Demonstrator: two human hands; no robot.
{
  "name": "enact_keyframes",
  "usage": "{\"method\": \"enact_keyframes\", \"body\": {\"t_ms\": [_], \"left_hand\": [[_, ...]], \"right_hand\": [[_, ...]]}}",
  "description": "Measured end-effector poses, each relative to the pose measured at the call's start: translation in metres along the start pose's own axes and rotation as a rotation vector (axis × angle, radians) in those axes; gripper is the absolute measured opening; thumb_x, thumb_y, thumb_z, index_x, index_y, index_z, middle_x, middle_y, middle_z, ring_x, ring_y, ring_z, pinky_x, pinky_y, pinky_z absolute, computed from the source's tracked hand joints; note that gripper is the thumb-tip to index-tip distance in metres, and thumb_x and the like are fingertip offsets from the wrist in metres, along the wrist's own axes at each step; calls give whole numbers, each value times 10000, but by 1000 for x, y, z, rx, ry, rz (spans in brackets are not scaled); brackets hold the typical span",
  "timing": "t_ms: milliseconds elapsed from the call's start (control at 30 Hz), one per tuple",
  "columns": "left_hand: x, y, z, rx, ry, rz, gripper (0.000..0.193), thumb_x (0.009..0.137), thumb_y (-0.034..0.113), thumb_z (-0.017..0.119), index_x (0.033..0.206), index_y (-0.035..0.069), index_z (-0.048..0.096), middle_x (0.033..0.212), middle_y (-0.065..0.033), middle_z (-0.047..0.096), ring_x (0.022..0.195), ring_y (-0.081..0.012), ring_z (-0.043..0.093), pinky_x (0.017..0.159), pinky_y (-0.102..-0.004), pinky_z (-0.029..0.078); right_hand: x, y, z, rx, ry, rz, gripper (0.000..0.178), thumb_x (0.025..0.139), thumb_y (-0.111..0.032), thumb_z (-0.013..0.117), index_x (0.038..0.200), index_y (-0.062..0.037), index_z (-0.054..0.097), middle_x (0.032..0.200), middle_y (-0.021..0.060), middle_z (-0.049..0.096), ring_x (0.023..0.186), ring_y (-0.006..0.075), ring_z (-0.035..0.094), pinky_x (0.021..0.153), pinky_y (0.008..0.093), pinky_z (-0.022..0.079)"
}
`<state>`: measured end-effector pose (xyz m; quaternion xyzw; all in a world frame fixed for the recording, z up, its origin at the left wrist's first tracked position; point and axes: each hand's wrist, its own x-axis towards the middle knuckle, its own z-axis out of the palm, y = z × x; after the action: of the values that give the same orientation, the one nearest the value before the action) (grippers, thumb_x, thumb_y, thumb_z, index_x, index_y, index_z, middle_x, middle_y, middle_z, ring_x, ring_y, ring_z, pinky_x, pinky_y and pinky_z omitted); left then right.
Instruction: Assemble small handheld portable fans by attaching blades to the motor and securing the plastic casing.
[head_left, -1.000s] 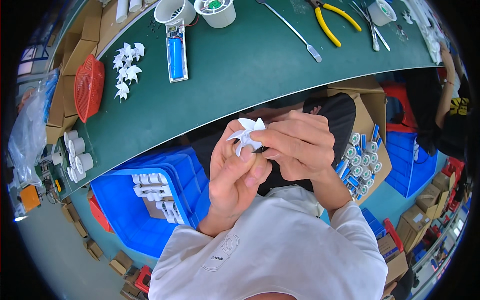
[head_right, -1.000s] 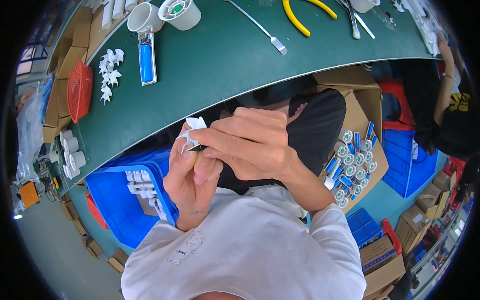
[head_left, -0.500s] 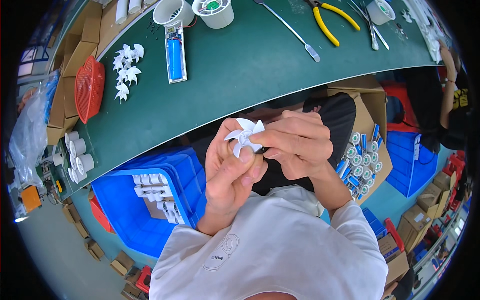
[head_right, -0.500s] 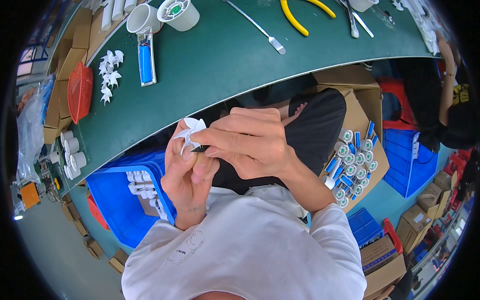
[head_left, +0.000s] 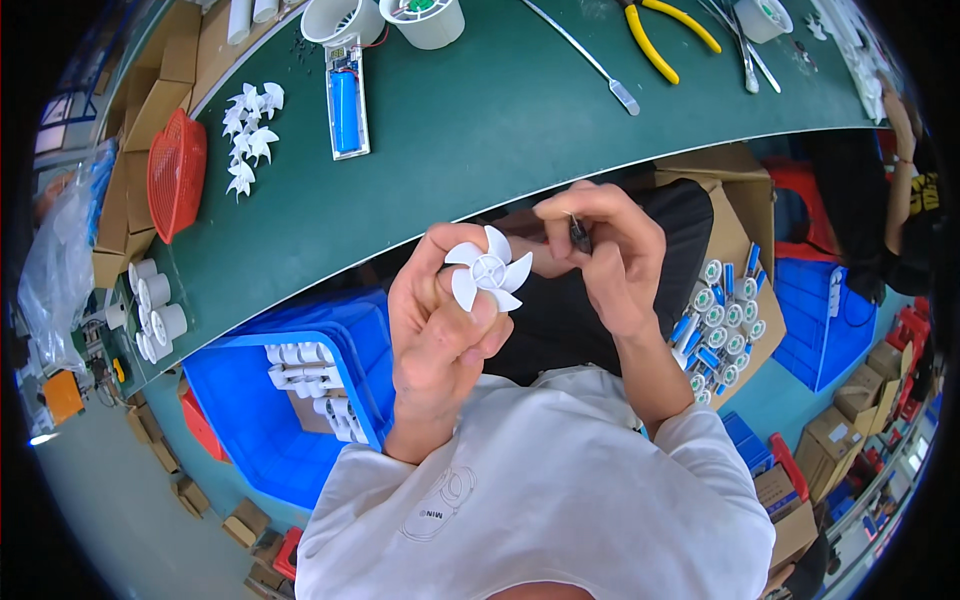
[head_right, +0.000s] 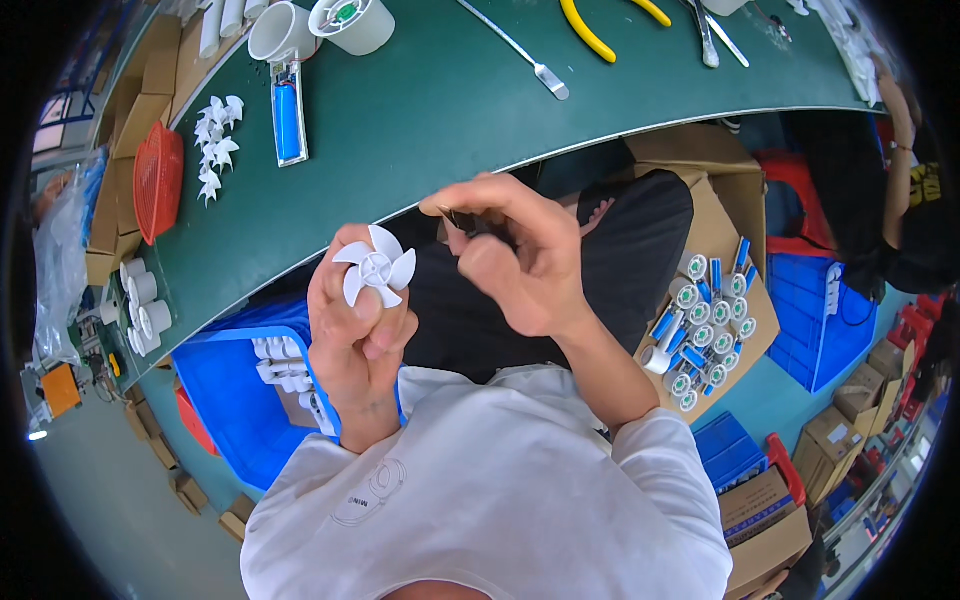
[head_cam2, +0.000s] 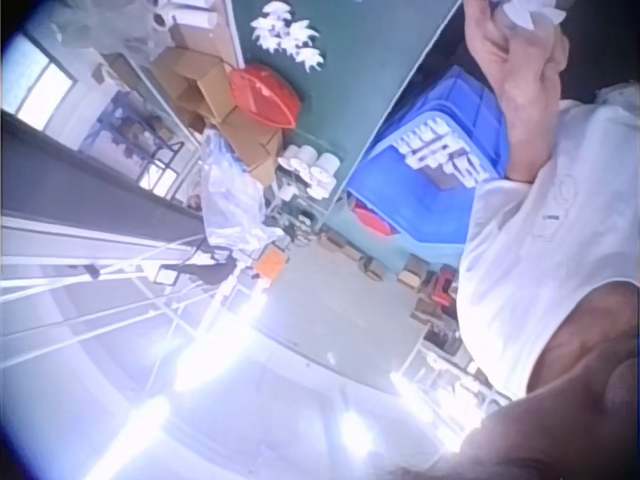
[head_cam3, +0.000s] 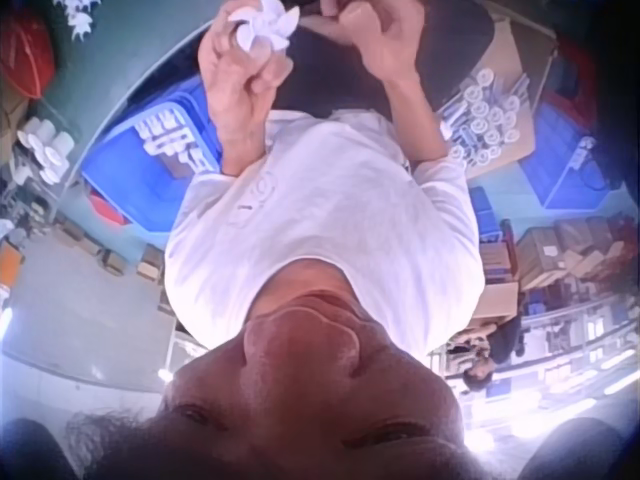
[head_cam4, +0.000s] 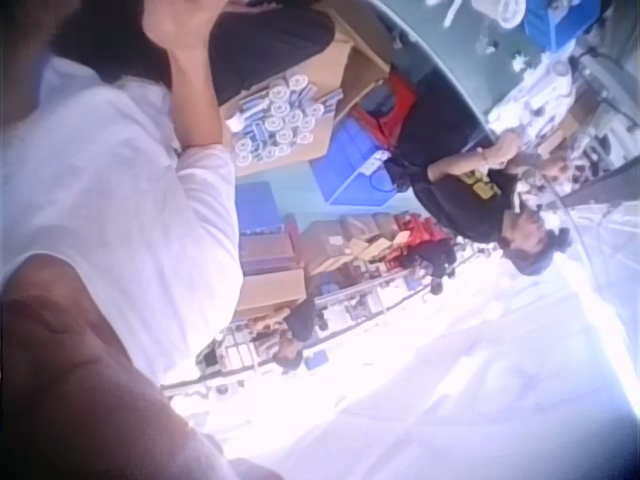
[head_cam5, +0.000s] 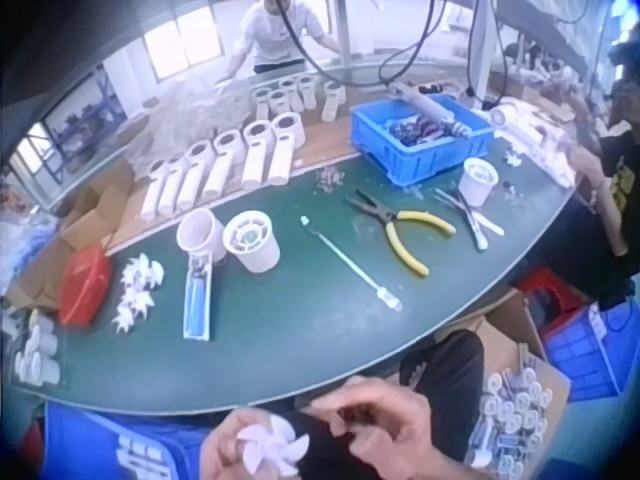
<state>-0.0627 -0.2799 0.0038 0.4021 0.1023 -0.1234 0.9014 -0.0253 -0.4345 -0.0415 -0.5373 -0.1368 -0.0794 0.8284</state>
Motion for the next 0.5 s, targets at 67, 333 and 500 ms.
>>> {"method": "enact_keyframes", "body": {"t_ms": [67, 333, 500], "left_hand": [[1, 1, 0, 65, 6, 10, 341, 831, 31, 568, 1144, -78, 489, 731, -23, 582, 490, -31, 366, 437, -198, 309], [5, -15, -6, 255, -31, 229, 481, 856, 39, 596, 1294, -100, 456, 890, -103, 619, 578, -72, 482, 501, -189, 382], [1, -19, -2, 454, 71, 329, 487, 887, 78, 630, 1307, -91, 453, 974, -133, 618, 684, -119, 577, 533, -224, 478]], "right_hand": [[-5, -3, -2, 34, -67, 112, 129, 889, -31, 549, 936, 66, 620, 704, 25, 545, 609, 54, 436, 540, 216, 315], [-11, -12, 4, 23, -45, 263, 80, 888, -23, 629, 823, 9, 596, 702, 2, 546, 621, 31, 426, 550, 212, 312], [-11, -11, 13, 13, -51, 147, 110, 899, -74, 637, 866, 30, 622, 690, 16, 545, 605, 63, 442, 563, 218, 353]]}}
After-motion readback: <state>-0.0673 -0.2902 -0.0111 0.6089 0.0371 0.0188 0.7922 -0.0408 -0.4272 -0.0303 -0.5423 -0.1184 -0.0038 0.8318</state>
